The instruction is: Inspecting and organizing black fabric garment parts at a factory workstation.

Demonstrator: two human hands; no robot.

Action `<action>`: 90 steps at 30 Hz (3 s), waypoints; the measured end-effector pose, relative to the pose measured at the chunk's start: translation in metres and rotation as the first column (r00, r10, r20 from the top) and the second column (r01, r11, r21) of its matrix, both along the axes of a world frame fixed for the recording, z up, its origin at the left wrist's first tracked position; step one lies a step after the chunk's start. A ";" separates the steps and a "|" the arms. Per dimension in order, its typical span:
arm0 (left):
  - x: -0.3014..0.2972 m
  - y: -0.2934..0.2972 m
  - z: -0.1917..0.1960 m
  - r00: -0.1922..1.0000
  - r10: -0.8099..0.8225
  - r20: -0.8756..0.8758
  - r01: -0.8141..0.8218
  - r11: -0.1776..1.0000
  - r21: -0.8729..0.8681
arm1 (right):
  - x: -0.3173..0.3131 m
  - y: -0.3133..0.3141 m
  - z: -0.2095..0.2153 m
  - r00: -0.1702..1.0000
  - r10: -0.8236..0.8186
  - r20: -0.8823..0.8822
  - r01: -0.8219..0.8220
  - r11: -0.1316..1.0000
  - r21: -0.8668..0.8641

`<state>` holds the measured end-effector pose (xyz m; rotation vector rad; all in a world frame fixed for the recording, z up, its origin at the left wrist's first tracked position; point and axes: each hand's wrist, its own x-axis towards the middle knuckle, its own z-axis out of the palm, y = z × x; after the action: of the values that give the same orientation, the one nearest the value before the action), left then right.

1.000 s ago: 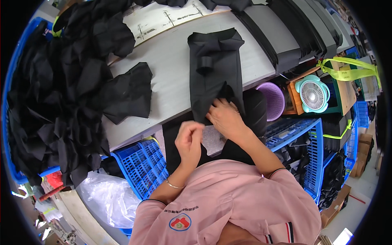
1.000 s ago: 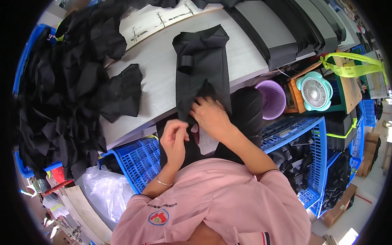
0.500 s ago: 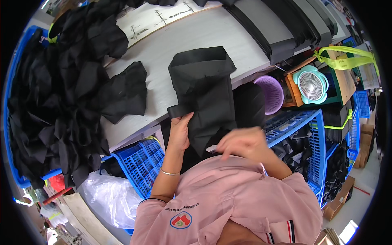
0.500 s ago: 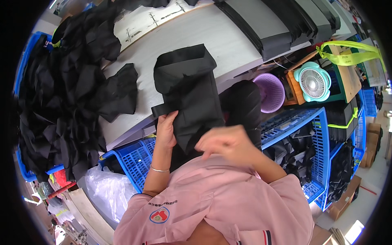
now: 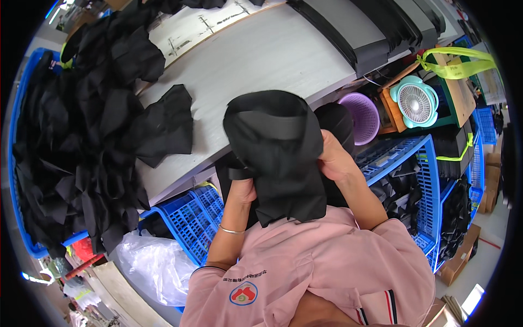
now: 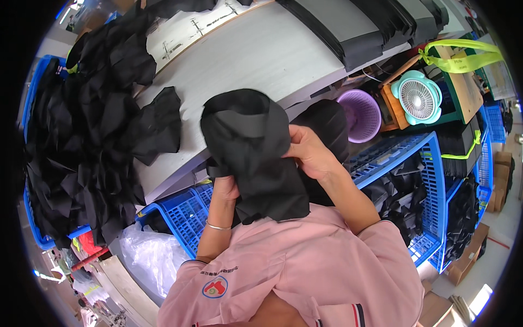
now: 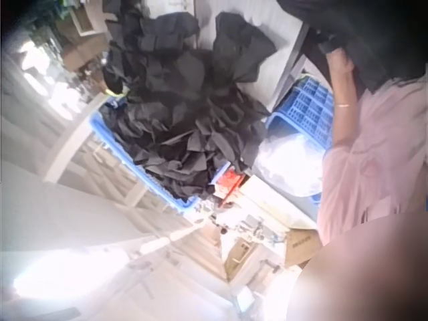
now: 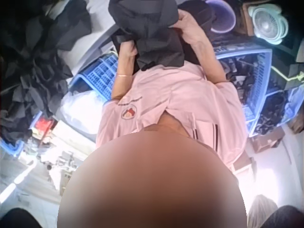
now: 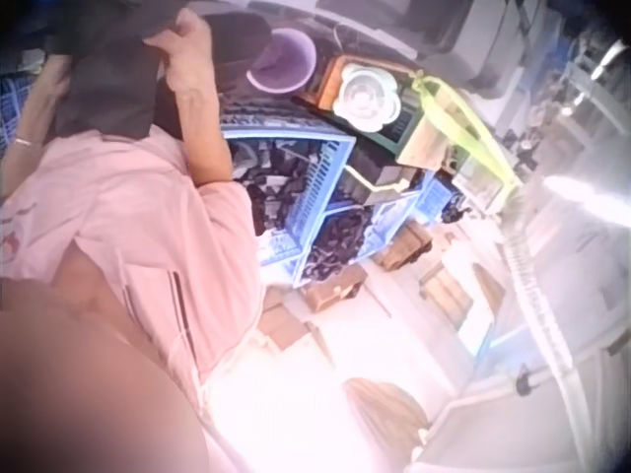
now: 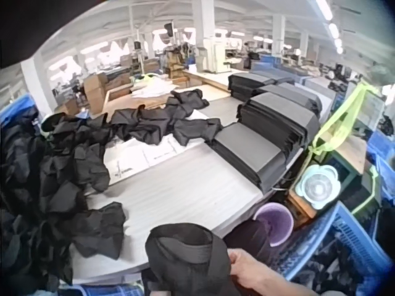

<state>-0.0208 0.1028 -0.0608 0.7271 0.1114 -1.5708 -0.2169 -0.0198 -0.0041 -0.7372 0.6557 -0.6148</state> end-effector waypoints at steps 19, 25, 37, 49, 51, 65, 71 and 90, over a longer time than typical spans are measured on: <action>-0.011 -0.030 0.018 0.847 -0.054 0.530 0.017 0.997 0.074 | 0.006 0.038 0.008 0.662 -0.727 -0.185 -0.099 0.160 -0.982; -0.041 -0.041 0.032 0.834 -0.187 0.519 0.304 0.941 -0.150 | -0.040 0.022 -0.024 0.592 -0.688 -0.420 0.026 0.537 -0.843; -0.058 -0.040 0.027 0.579 -0.372 0.726 0.506 0.862 0.037 | -0.332 0.123 -0.131 -0.069 -0.725 -0.685 0.648 0.489 -0.583; 0.012 -0.011 0.058 -0.026 0.337 0.941 -0.310 0.892 -0.328 | -0.437 0.160 -0.240 -0.451 -0.481 -0.752 0.058 0.825 -0.562; 0.039 -0.011 0.070 -0.493 0.224 0.841 -0.376 0.816 -0.438 | -0.361 0.101 -0.220 -0.218 -0.744 -0.632 -0.089 0.660 -0.746; 0.053 -0.008 0.056 -0.478 0.232 0.847 0.153 0.972 -0.179 | 0.098 -0.004 -0.007 0.860 -0.466 -0.210 -0.368 -0.278 -0.887; 0.034 -0.023 0.093 -0.377 0.393 0.839 -0.085 0.887 -0.454 | 0.107 -0.007 0.012 0.914 -0.369 -0.169 0.154 0.702 -0.695; -0.023 -0.080 0.093 -0.335 0.395 0.856 0.233 0.915 -0.331 | 0.038 -0.009 0.006 0.695 -0.295 -0.655 -0.639 0.163 -0.752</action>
<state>-0.0442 0.0232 0.0324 1.4655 -1.4702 -0.1849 -0.1789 -0.0290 0.0021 -2.4622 0.7729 -0.4174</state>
